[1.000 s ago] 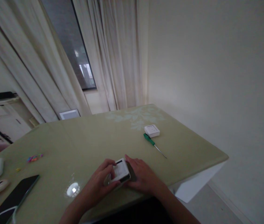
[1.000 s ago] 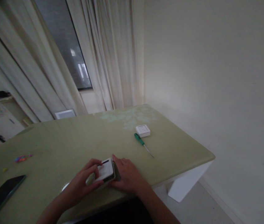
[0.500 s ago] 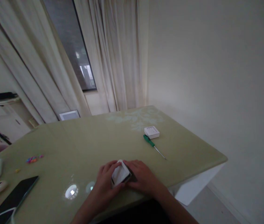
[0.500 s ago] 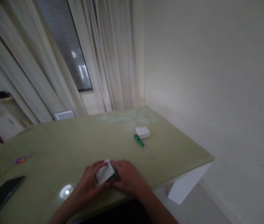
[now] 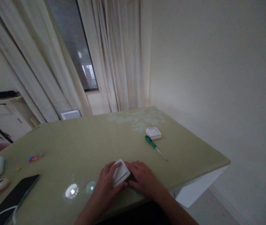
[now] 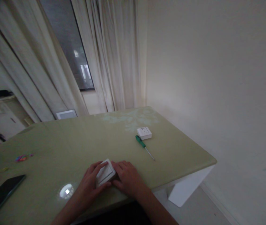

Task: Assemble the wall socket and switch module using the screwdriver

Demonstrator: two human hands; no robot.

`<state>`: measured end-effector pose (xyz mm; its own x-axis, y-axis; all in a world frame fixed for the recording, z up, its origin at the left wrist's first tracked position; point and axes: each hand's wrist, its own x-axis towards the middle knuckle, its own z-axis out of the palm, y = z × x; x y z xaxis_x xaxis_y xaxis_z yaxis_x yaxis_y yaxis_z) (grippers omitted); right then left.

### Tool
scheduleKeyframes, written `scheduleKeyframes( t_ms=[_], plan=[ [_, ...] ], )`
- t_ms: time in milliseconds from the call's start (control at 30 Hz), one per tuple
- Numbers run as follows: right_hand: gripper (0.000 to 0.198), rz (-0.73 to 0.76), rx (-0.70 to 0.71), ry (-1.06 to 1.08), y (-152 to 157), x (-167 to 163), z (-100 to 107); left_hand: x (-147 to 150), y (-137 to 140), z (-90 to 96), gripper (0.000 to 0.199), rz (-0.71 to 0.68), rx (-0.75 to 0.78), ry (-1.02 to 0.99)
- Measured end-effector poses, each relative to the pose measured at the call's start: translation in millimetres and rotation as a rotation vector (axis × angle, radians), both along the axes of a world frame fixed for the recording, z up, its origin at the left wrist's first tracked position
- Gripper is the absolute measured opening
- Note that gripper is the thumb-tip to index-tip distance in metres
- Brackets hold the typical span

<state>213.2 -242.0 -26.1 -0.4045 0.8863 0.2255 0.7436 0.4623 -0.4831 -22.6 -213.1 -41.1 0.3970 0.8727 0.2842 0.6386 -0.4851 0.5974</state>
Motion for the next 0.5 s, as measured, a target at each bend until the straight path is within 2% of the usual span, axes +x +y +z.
scheduleKeyframes(
  t_ms=[133,233,300,400,500],
  plan=[
    [0.063,-0.079,0.043,-0.037,11,20,11,-12,1,-7.6,0.055,0.093,0.052,-0.015],
    [0.05,-0.302,0.065,-0.125,39,56,17,-21,9,-4.4,0.057,0.12,0.036,0.042],
    [0.041,-0.477,0.066,-0.197,60,81,17,-19,20,2.8,0.067,0.092,-0.024,0.098],
    [0.032,-0.57,0.056,-0.293,82,108,10,0,50,16.2,0.078,0.002,-0.085,0.195],
    [0.026,-0.547,0.09,-0.355,82,124,2,34,93,26.8,0.079,-0.029,-0.099,0.232]
  ],
)
